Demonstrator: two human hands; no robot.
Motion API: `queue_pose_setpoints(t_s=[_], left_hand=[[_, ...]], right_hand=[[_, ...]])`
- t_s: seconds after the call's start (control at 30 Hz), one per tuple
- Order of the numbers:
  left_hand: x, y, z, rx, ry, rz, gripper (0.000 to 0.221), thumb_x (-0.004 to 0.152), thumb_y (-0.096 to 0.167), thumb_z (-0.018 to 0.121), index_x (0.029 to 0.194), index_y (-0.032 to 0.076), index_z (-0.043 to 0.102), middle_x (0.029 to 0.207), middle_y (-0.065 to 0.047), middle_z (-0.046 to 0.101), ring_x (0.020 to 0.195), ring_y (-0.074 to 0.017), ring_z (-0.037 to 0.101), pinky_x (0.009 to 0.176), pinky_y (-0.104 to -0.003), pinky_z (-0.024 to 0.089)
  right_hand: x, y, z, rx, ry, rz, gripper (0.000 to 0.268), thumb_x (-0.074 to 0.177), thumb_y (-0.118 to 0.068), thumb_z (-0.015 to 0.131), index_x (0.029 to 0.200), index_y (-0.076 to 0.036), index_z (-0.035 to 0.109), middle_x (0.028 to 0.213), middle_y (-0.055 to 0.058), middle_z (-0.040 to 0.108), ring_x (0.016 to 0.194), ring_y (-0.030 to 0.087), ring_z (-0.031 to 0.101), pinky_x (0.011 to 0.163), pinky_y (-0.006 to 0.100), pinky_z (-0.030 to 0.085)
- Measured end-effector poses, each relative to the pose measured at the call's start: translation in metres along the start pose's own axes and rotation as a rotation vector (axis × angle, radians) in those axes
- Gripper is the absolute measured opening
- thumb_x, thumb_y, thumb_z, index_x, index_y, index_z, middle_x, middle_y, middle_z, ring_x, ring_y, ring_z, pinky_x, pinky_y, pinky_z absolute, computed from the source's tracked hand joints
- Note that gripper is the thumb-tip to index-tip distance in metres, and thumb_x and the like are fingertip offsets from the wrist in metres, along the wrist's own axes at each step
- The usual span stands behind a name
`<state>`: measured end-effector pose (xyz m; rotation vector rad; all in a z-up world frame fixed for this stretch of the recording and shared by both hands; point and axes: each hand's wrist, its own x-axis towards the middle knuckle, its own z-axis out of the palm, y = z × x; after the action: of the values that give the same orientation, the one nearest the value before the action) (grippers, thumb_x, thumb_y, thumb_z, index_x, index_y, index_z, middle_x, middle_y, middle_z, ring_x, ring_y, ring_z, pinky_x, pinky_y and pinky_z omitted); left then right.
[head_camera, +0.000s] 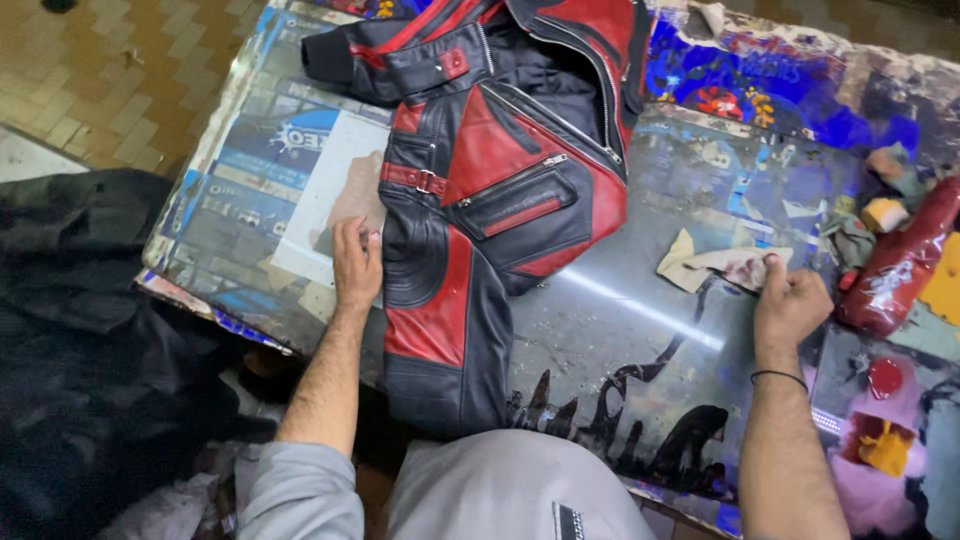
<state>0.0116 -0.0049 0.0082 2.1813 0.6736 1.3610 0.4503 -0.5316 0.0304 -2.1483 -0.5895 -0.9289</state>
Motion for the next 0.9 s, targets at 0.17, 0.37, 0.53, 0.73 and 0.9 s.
queue_pose_setpoints(t_s=[0.17, 0.37, 0.53, 0.73, 0.9], left_hand=[[0.001, 0.005, 0.001, -0.002, 0.001, -0.027, 0.033, 0.102, 0.012, 0.059, 0.132, 0.000, 0.055, 0.127, -0.021, 0.055, 0.111, -0.0351, 0.061, 0.097, -0.043, 0.052], [0.001, 0.010, -0.003, -0.013, 0.006, 0.025, 0.032, 0.103, 0.012, 0.059, 0.132, 0.000, 0.055, 0.127, -0.022, 0.054, 0.118, -0.0391, 0.056, 0.098, -0.044, 0.051], [0.000, 0.009, -0.003, 0.050, 0.016, 0.061, 0.031, 0.104, 0.014, 0.059, 0.132, 0.001, 0.055, 0.127, -0.020, 0.056, 0.117, -0.0378, 0.057, 0.101, -0.047, 0.048], [-0.002, -0.008, 0.003, -0.073, 0.004, -0.026, 0.033, 0.105, 0.019, 0.057, 0.132, 0.002, 0.055, 0.123, -0.020, 0.056, 0.111, -0.0337, 0.060, 0.095, -0.041, 0.051], [0.006, -0.032, 0.006, -0.221, 0.033, -0.191, 0.036, 0.106, 0.023, 0.055, 0.135, 0.003, 0.055, 0.127, -0.016, 0.060, 0.115, -0.0276, 0.063, 0.101, -0.038, 0.051]], right_hand=[[-0.002, 0.009, -0.005, 0.069, 0.017, -0.077, 0.029, 0.103, -0.004, 0.078, 0.085, 0.001, 0.056, 0.089, 0.016, 0.055, 0.080, 0.033, 0.054, 0.076, 0.046, 0.043], [-0.008, 0.017, -0.006, 0.106, -0.012, -0.140, 0.011, 0.093, 0.006, 0.068, 0.090, 0.001, 0.059, 0.097, 0.015, 0.060, 0.086, 0.031, 0.058, 0.082, 0.043, 0.047], [-0.008, 0.017, -0.004, 0.178, 0.010, -0.163, 0.019, 0.091, 0.014, 0.058, 0.103, 0.003, 0.068, 0.106, 0.016, 0.067, 0.097, 0.031, 0.066, 0.089, 0.040, 0.054], [-0.001, 0.008, -0.007, 0.194, 0.009, -0.175, 0.041, 0.088, 0.018, 0.045, 0.118, 0.005, 0.070, 0.113, 0.018, 0.068, 0.108, 0.032, 0.068, 0.100, 0.039, 0.056], [0.004, -0.009, -0.016, 0.146, -0.048, -0.316, 0.042, 0.080, 0.014, 0.049, 0.118, 0.007, 0.067, 0.115, 0.019, 0.065, 0.109, 0.033, 0.063, 0.104, 0.040, 0.054]])
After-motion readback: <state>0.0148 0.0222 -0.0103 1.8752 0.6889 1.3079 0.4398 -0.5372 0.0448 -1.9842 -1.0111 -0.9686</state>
